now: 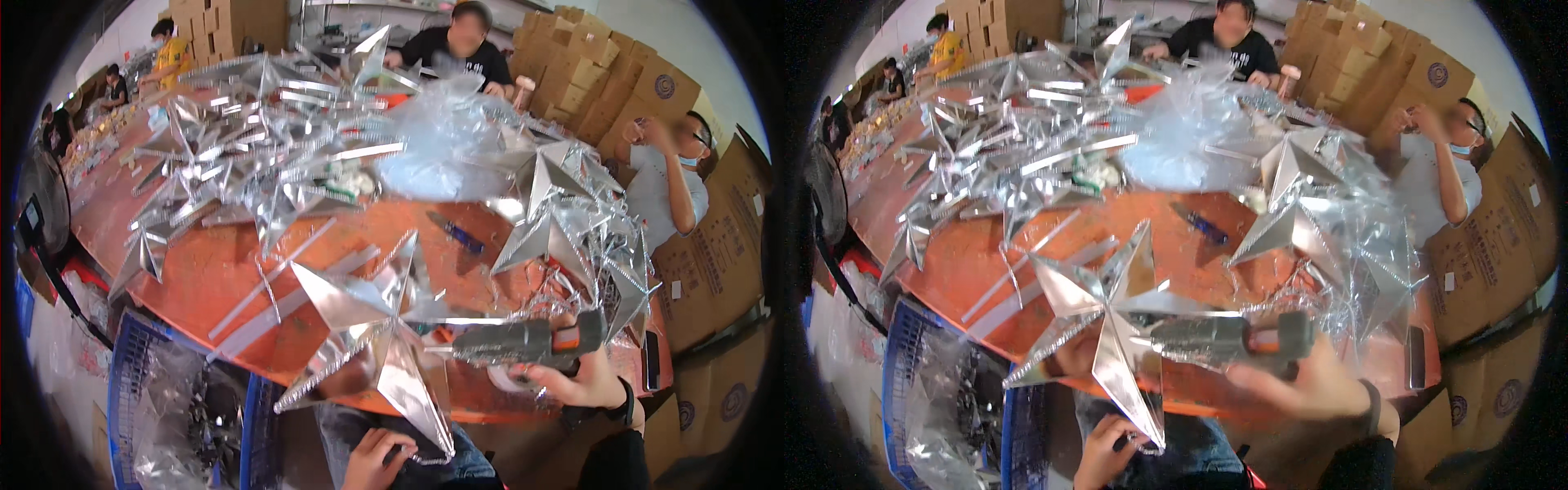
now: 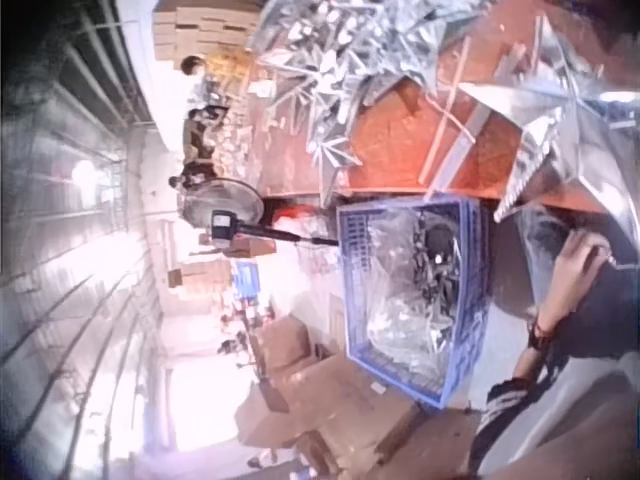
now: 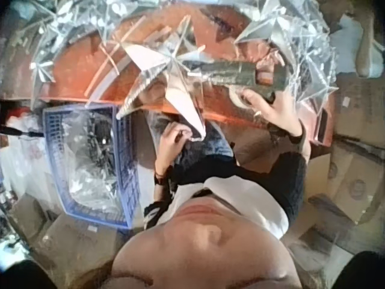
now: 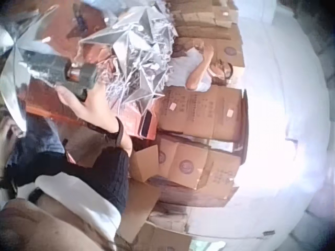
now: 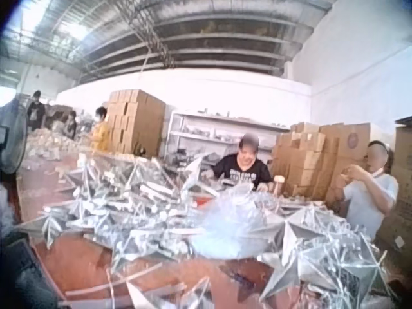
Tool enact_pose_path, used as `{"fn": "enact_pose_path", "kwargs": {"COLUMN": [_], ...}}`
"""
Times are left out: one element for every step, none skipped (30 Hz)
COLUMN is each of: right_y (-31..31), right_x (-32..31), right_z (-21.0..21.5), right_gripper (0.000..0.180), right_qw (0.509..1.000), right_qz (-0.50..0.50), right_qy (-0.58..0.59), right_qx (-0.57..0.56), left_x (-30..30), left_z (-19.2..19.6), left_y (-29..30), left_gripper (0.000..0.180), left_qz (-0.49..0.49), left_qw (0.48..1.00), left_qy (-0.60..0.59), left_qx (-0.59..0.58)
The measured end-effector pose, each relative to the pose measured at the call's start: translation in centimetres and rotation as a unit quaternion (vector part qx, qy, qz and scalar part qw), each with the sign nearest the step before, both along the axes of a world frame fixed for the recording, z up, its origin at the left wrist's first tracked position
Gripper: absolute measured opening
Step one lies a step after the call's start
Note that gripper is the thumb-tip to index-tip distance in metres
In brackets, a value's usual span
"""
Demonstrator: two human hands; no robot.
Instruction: Assembling silver foil star decorations using a glue gun and silver chains.
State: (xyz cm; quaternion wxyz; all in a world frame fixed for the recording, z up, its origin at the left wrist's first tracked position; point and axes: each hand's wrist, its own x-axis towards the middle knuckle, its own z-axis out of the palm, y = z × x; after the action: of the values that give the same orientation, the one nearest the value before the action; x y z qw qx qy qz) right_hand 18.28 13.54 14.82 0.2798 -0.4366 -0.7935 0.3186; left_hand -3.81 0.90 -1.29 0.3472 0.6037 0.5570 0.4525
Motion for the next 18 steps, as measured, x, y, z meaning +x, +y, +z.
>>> {"fn": "enact_pose_path", "kwargs": {"right_y": [-0.2, -0.2, -0.3, -0.3, -0.3, -0.3, -0.3, -0.2, -0.1, 0.0, 0.2, -0.1, -0.5, -0.8, -1.1, -0.7, -0.4, -0.1], "right_x": [0.2, 0.3, 0.1, 0.2, 0.3, 0.3, 0.3, 0.2, 0.2, 0.1, 0.1, 0.2, 0.5, 0.8, 1.0, 1.1, 1.2, 1.2], "right_z": [-0.5, -0.9, -1.0, -1.1, -1.1, -1.2, -1.2, -1.2, -1.3, -1.3, -1.4, -1.2, -0.9, -0.7, -0.4, -0.9, -1.2, -1.5], "right_gripper": [0.035, 0.034, 0.034, 0.033, 0.033, 0.032, 0.032, 0.031, 0.032, 0.033, 0.035, 0.036, 0.037, 0.039, 0.040, 0.041, 0.042, 0.043], "right_qw": [1.000, 0.999, 0.995, 0.996, 0.997, 0.997, 0.997, 0.996, 0.995, 0.994, 0.995, 0.995, 0.996, 0.997, 0.997, 0.999, 0.999, 0.999], "right_qz": [-0.024, -0.040, -0.072, -0.062, -0.058, -0.053, -0.054, -0.054, -0.053, -0.052, -0.047, -0.054, -0.059, -0.062, -0.066, -0.048, -0.031, -0.016], "right_qy": [0.010, 0.015, 0.056, 0.050, 0.047, 0.043, 0.042, 0.040, 0.046, 0.052, 0.048, 0.042, 0.024, 0.008, -0.009, -0.018, -0.027, -0.030], "right_qx": [-0.018, 0.009, -0.047, -0.033, -0.032, -0.031, -0.044, -0.055, -0.067, -0.077, -0.078, -0.076, -0.064, -0.049, -0.034, -0.019, -0.003, -0.005], "left_x": [0.0, -0.1, -0.2, -0.2, -0.2, -0.1, -0.1, -0.1, -0.2, -0.2, -0.2, -0.3, -0.3, -0.3, -0.4, -0.4, -0.4, -0.3], "left_z": [-0.2, 0.0, -0.4, -0.6, -0.7, -0.9, -1.1, -1.2, -1.2, -1.2, -1.1, -1.1, -1.2, -1.2, -1.1, -1.1, -1.2, -1.4], "left_y": [0.3, 0.5, 0.8, 0.7, 0.6, 0.4, 0.3, 0.2, 0.1, 0.0, -0.1, 0.1, 0.3, 0.4, 0.7, 0.6, 0.4, 0.3], "left_gripper": [0.011, 0.020, 0.020, 0.021, 0.022, 0.023, 0.025, 0.026, 0.027, 0.029, 0.031, 0.032, 0.033, 0.034, 0.035, 0.036, 0.036, 0.037], "left_qz": [-0.013, -0.025, -0.037, -0.037, -0.037, -0.038, -0.039, -0.039, -0.038, -0.036, -0.034, -0.044, -0.054, -0.065, -0.080, -0.075, -0.072, -0.066], "left_qw": [1.000, 0.999, 0.999, 0.999, 0.999, 0.999, 0.999, 0.998, 0.998, 0.998, 0.997, 0.997, 0.996, 0.995, 0.994, 0.994, 0.994, 0.994], "left_qy": [0.008, 0.009, 0.005, 0.013, 0.021, 0.024, 0.027, 0.030, 0.033, 0.037, 0.040, 0.045, 0.049, 0.054, 0.051, 0.055, 0.058, 0.064], "left_qx": [-0.012, -0.023, 0.002, -0.001, -0.004, -0.012, -0.019, -0.025, -0.034, -0.042, -0.051, -0.051, -0.052, -0.053, -0.052, -0.057, -0.062, -0.067]}}
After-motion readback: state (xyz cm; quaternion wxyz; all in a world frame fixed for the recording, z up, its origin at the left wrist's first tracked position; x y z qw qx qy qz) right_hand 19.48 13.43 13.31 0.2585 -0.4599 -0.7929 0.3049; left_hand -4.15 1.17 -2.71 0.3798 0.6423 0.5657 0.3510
